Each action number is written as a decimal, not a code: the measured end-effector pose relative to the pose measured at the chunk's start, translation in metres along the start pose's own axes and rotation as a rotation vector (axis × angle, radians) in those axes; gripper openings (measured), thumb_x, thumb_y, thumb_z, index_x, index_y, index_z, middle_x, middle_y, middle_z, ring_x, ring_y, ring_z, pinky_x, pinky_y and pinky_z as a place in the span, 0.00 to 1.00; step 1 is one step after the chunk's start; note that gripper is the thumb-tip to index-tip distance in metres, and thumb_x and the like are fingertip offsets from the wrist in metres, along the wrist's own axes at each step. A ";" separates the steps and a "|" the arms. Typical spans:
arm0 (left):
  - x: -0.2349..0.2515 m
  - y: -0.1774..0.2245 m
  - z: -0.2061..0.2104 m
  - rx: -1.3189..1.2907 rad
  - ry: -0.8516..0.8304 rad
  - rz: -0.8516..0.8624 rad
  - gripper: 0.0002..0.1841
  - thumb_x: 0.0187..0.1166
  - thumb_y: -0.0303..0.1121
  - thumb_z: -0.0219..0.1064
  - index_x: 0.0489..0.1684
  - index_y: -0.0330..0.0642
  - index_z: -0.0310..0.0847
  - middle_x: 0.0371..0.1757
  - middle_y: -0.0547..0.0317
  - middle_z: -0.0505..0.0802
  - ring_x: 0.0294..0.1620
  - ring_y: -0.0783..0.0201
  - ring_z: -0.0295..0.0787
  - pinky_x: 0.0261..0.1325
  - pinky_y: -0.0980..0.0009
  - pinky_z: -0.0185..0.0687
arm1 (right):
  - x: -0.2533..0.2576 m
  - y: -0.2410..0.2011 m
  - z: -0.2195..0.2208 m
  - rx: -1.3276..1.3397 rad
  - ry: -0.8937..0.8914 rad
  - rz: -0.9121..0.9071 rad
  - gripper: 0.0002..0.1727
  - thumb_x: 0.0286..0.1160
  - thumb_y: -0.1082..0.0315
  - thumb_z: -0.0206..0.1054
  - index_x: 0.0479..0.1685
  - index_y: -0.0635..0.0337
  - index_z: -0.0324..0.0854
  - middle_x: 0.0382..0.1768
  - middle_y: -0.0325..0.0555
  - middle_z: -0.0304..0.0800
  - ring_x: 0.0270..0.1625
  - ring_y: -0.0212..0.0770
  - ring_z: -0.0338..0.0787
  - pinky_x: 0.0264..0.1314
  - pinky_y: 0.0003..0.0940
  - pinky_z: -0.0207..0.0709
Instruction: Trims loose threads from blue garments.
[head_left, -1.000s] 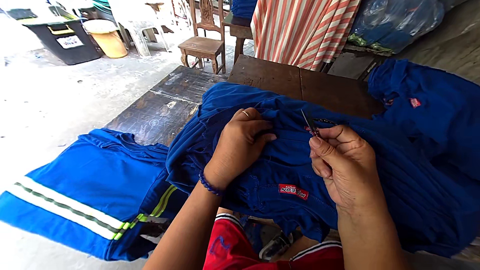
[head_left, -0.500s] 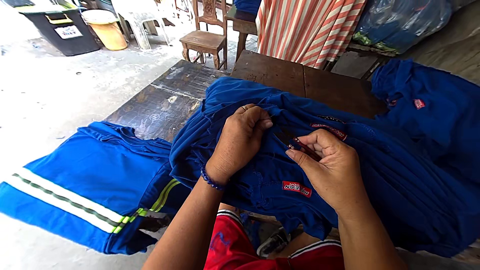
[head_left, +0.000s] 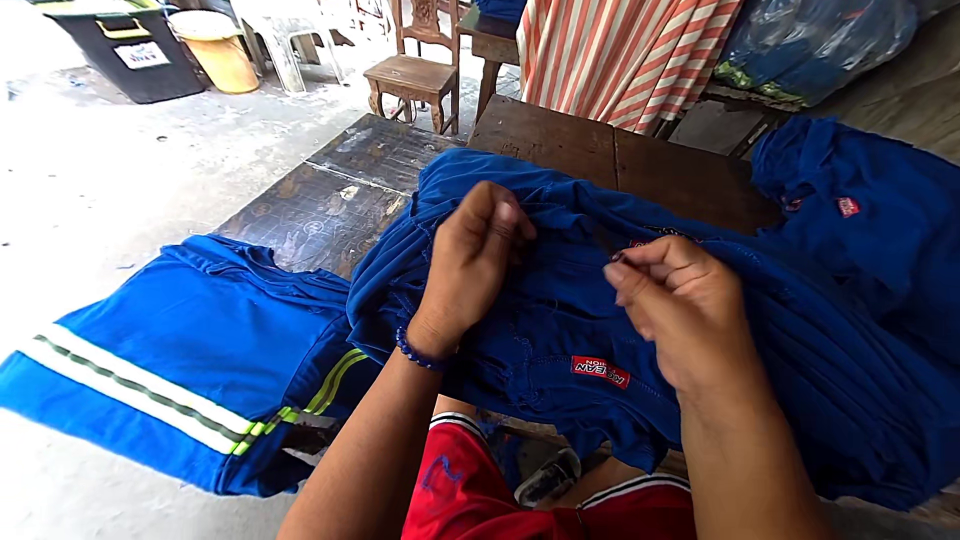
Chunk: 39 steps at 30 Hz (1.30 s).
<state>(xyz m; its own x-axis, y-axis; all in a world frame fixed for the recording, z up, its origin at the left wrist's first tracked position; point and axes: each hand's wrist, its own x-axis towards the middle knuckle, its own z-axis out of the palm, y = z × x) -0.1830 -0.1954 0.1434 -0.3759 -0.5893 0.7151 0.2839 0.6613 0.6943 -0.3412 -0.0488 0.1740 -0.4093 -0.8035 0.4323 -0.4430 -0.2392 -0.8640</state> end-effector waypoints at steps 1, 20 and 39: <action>-0.002 0.001 -0.002 -0.078 0.034 0.014 0.17 0.95 0.32 0.42 0.39 0.41 0.77 0.34 0.65 0.90 0.30 0.76 0.84 0.33 0.77 0.81 | 0.002 -0.002 -0.003 0.152 0.010 0.065 0.05 0.77 0.74 0.70 0.43 0.54 0.82 0.26 0.31 0.85 0.16 0.19 0.71 0.17 0.12 0.64; -0.109 0.031 -0.014 0.267 0.140 0.035 0.02 0.77 0.24 0.71 0.37 0.39 0.90 0.40 0.65 0.90 0.48 0.77 0.86 0.54 0.81 0.82 | 0.004 0.004 -0.023 0.604 -0.120 0.130 0.05 0.87 0.71 0.60 0.45 0.54 0.81 0.26 0.33 0.81 0.14 0.20 0.68 0.14 0.11 0.64; -0.081 0.043 -0.019 0.675 0.028 0.084 0.12 0.79 0.18 0.59 0.51 0.28 0.87 0.62 0.38 0.92 0.68 0.53 0.89 0.74 0.64 0.81 | -0.021 0.011 -0.017 -0.405 -0.141 -0.428 0.18 0.63 0.63 0.77 0.47 0.63 0.79 0.39 0.40 0.83 0.37 0.21 0.78 0.36 0.11 0.70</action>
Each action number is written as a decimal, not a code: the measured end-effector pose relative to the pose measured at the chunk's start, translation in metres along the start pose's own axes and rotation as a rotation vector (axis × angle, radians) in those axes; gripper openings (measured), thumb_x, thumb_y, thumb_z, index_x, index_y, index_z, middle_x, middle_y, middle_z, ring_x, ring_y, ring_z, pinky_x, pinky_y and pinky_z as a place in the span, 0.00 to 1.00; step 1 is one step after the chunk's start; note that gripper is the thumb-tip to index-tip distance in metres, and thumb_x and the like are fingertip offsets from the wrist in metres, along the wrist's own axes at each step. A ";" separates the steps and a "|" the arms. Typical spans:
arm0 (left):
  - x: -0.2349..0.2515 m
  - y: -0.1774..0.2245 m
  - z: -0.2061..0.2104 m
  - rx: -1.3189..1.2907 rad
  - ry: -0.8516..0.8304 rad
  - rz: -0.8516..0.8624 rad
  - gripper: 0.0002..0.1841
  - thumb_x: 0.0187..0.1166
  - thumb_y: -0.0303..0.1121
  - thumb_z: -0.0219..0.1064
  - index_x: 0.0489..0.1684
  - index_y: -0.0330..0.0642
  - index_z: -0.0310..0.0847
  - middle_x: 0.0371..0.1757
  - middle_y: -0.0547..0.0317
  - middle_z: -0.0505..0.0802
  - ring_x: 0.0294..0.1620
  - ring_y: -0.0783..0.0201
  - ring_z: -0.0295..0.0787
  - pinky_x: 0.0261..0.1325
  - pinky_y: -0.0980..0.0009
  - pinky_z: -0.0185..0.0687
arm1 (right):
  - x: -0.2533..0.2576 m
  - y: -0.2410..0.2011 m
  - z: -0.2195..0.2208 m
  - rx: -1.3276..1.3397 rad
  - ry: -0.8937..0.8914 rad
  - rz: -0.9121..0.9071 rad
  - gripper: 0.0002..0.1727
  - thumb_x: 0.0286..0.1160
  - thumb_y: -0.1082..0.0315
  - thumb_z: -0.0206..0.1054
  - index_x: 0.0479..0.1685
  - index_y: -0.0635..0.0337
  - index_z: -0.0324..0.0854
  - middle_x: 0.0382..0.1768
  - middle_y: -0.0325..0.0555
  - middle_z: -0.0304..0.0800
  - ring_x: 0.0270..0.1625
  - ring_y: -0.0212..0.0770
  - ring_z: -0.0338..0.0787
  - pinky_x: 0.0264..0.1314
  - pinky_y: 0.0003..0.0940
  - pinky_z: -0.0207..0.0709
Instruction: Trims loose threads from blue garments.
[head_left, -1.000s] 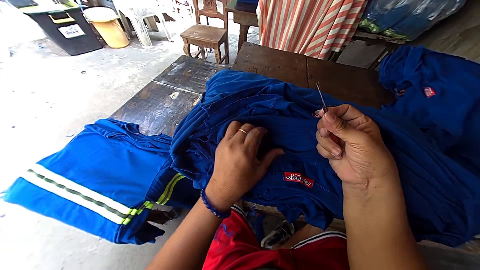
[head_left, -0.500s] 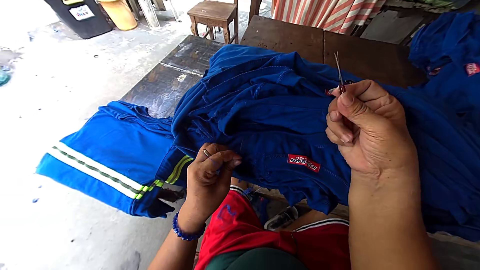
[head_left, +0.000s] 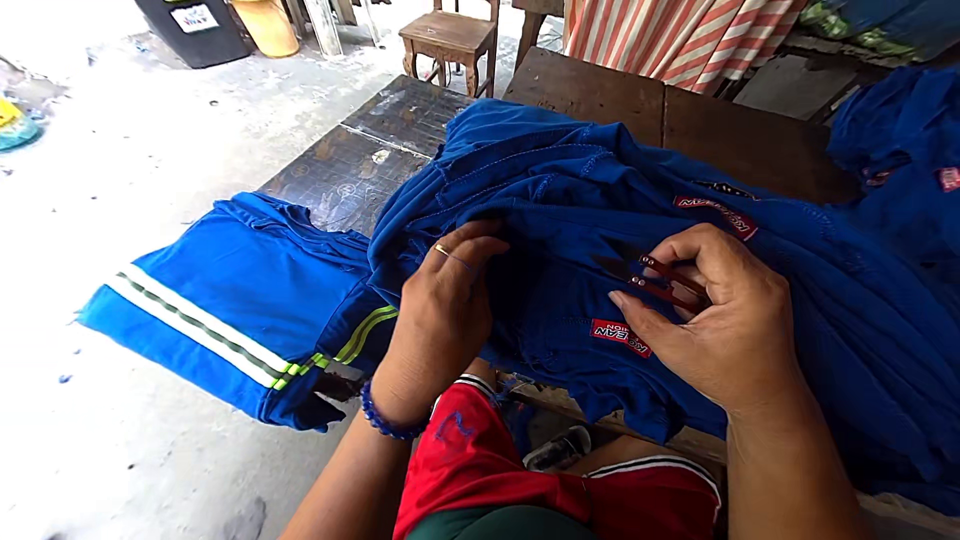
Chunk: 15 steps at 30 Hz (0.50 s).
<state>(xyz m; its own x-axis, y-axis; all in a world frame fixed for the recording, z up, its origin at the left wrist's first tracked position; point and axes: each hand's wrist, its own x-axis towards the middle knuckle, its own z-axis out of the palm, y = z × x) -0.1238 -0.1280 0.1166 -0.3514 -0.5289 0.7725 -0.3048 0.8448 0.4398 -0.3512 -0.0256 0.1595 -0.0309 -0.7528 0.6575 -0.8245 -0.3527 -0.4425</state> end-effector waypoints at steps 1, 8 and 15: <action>0.003 -0.003 -0.003 -0.040 0.003 -0.007 0.12 0.79 0.18 0.58 0.51 0.27 0.86 0.61 0.38 0.92 0.66 0.56 0.90 0.71 0.66 0.82 | 0.000 0.000 0.000 -0.064 0.009 -0.022 0.17 0.65 0.63 0.77 0.47 0.65 0.82 0.42 0.45 0.84 0.39 0.23 0.78 0.40 0.12 0.70; 0.006 0.003 0.008 0.060 -0.120 -0.003 0.12 0.78 0.34 0.70 0.51 0.38 0.93 0.58 0.48 0.92 0.68 0.48 0.83 0.71 0.51 0.75 | 0.006 -0.002 -0.005 0.281 -0.051 0.085 0.11 0.76 0.65 0.69 0.52 0.56 0.78 0.38 0.27 0.87 0.36 0.15 0.83 0.36 0.09 0.76; 0.011 -0.002 0.021 0.071 -0.051 0.040 0.09 0.81 0.27 0.63 0.35 0.41 0.91 0.51 0.51 0.91 0.57 0.52 0.82 0.59 0.57 0.72 | 0.015 -0.009 0.002 0.542 -0.220 0.224 0.05 0.78 0.66 0.69 0.46 0.50 0.81 0.40 0.28 0.91 0.28 0.17 0.78 0.28 0.11 0.70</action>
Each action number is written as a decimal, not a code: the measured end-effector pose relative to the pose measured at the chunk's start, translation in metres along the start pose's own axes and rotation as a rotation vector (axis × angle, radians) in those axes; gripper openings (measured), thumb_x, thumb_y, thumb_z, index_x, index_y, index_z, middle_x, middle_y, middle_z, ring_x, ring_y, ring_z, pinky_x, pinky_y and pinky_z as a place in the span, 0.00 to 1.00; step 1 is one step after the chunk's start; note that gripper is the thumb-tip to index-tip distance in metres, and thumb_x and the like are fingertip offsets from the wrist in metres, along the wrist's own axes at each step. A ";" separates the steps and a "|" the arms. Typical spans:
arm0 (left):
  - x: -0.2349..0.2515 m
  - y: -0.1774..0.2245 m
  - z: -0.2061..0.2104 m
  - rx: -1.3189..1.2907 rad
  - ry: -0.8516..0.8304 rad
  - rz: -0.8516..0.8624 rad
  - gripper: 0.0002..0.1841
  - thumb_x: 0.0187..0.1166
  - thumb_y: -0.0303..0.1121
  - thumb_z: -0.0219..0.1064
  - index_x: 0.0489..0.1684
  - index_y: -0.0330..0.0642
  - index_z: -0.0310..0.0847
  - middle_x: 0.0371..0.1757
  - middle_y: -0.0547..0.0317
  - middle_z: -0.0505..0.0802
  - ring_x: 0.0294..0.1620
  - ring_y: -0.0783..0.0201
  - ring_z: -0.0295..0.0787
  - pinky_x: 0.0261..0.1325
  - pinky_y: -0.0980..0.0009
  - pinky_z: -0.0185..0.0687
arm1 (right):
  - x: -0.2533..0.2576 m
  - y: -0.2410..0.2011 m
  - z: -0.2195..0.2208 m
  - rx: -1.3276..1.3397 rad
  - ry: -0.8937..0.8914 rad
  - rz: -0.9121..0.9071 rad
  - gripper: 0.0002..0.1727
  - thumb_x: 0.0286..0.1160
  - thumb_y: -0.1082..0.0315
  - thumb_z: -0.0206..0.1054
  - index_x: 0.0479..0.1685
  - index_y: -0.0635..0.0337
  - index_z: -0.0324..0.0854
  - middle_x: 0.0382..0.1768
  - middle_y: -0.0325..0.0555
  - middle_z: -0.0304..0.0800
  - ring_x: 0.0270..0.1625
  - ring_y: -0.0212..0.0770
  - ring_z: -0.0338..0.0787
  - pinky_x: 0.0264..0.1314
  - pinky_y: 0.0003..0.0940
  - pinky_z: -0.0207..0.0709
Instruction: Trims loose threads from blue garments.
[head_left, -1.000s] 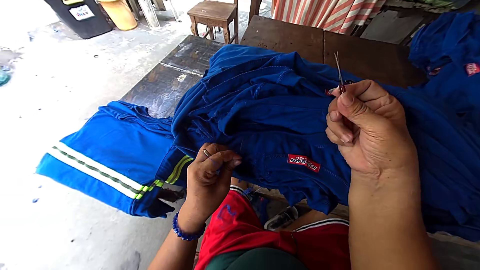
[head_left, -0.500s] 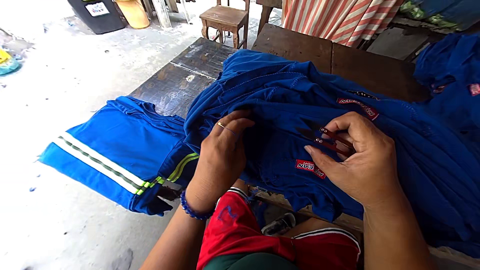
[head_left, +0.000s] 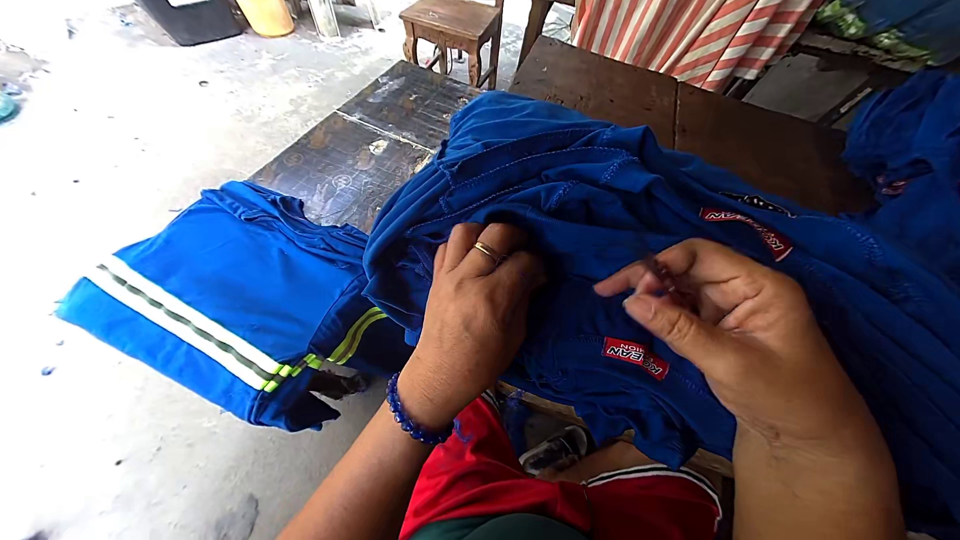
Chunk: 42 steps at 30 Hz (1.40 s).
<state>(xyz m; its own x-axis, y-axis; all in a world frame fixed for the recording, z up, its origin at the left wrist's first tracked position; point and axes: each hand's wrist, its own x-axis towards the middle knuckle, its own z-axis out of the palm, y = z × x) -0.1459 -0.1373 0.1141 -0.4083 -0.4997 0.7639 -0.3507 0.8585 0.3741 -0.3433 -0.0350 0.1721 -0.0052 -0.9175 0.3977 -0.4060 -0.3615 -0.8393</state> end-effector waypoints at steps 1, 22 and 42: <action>0.001 -0.001 0.000 -0.017 -0.010 0.022 0.08 0.82 0.28 0.62 0.37 0.40 0.89 0.53 0.50 0.90 0.59 0.52 0.82 0.61 0.58 0.74 | 0.003 -0.001 -0.002 0.027 0.046 0.032 0.04 0.78 0.68 0.69 0.45 0.49 0.80 0.40 0.28 0.91 0.24 0.16 0.75 0.23 0.10 0.65; -0.037 -0.015 0.015 -0.092 0.201 0.073 0.05 0.75 0.25 0.69 0.32 0.41 0.92 0.41 0.53 0.95 0.54 0.59 0.88 0.61 0.64 0.74 | 0.029 0.005 -0.004 -0.338 0.150 -0.061 0.13 0.74 0.68 0.70 0.51 0.52 0.72 0.46 0.30 0.93 0.39 0.18 0.87 0.37 0.10 0.77; -0.016 0.016 0.003 -0.104 -0.019 -0.325 0.09 0.82 0.35 0.65 0.36 0.46 0.92 0.35 0.66 0.93 0.45 0.66 0.83 0.53 0.59 0.64 | 0.009 -0.002 -0.001 -0.638 -0.004 -0.023 0.11 0.74 0.56 0.71 0.39 0.54 0.89 0.40 0.32 0.78 0.36 0.16 0.76 0.33 0.07 0.69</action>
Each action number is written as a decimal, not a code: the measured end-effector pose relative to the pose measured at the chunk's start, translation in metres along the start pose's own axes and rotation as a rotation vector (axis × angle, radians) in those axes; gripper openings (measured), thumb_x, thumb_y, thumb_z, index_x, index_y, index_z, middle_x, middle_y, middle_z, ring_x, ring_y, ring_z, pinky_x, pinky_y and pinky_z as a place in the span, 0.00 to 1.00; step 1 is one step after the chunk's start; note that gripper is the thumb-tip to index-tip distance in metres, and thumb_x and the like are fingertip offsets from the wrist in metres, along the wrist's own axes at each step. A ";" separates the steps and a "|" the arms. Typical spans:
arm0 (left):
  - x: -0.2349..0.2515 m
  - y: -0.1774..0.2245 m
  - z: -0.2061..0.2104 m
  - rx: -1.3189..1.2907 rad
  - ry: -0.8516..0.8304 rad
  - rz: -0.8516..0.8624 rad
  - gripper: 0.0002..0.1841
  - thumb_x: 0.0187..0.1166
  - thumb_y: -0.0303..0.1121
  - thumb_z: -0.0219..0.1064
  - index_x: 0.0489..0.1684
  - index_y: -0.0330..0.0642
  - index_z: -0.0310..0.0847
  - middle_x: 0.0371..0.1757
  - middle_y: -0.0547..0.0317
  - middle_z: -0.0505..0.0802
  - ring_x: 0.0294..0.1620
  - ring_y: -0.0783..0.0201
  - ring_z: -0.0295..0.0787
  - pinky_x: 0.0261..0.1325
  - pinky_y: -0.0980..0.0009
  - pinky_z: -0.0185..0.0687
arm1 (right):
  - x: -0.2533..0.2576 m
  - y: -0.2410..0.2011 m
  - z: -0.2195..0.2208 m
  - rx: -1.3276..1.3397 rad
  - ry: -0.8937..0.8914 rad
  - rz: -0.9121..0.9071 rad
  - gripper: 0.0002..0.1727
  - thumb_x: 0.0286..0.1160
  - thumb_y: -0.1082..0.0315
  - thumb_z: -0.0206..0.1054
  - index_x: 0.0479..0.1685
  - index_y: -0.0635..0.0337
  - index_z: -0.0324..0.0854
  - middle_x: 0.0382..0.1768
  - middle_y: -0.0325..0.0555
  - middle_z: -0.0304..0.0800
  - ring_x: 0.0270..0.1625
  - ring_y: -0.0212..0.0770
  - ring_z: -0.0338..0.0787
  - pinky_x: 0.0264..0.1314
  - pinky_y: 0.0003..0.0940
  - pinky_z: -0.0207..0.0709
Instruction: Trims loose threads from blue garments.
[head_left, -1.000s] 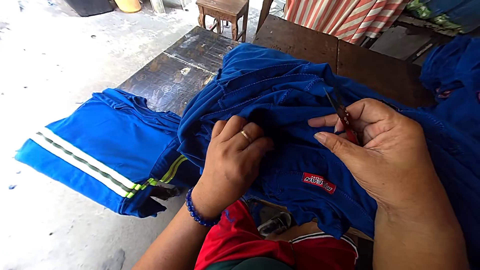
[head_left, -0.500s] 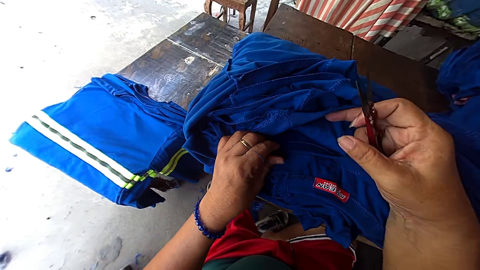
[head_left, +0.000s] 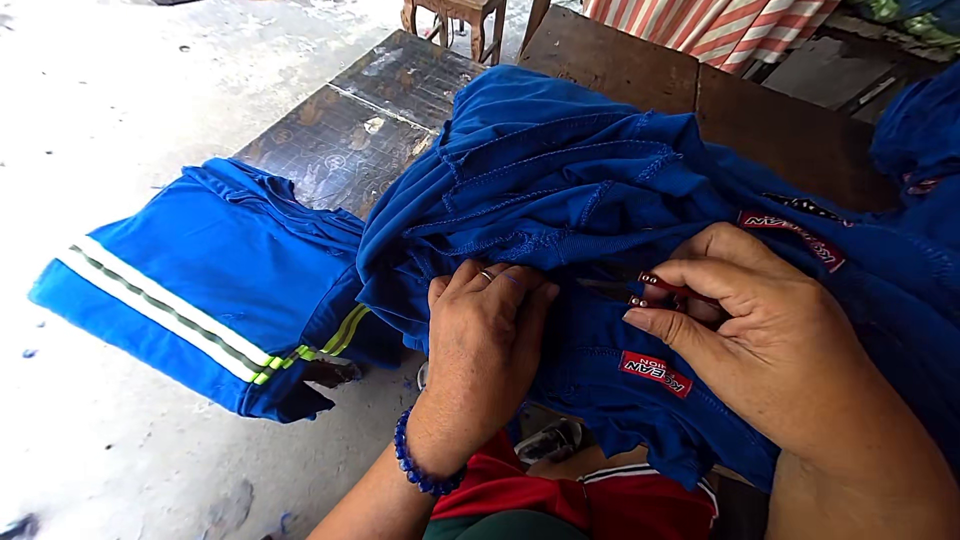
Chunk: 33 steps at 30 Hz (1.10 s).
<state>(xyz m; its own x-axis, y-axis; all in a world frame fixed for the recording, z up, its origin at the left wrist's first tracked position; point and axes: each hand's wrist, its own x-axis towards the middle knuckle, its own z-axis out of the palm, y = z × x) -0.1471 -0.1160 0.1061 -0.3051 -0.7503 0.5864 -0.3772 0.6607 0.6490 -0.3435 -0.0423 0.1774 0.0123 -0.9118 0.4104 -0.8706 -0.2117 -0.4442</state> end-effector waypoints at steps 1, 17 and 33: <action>0.001 0.000 0.001 0.018 -0.001 0.005 0.10 0.83 0.35 0.64 0.35 0.46 0.90 0.33 0.66 0.91 0.43 0.65 0.82 0.52 0.59 0.64 | 0.000 -0.002 0.001 -0.045 -0.010 0.006 0.12 0.74 0.55 0.71 0.39 0.54 0.89 0.40 0.34 0.77 0.36 0.17 0.76 0.33 0.08 0.69; -0.003 -0.013 0.005 -0.168 0.064 0.107 0.07 0.81 0.30 0.66 0.34 0.45 0.90 0.28 0.68 0.88 0.35 0.72 0.76 0.52 0.63 0.60 | 0.005 -0.019 0.021 -0.334 -0.029 0.021 0.12 0.77 0.59 0.66 0.32 0.56 0.89 0.37 0.43 0.74 0.30 0.35 0.77 0.24 0.27 0.69; -0.112 -0.047 -0.066 -0.003 -0.608 0.194 0.09 0.76 0.35 0.62 0.35 0.47 0.90 0.25 0.60 0.88 0.21 0.62 0.87 0.21 0.63 0.81 | 0.007 0.007 -0.008 0.273 -0.041 0.022 0.06 0.68 0.62 0.74 0.35 0.50 0.81 0.31 0.26 0.80 0.30 0.15 0.77 0.29 0.06 0.70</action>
<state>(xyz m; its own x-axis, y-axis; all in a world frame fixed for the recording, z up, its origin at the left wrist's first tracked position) -0.0371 -0.0614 0.0417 -0.8095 -0.4959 0.3144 -0.2633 0.7852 0.5605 -0.3532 -0.0475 0.1841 0.0198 -0.9296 0.3679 -0.7063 -0.2735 -0.6530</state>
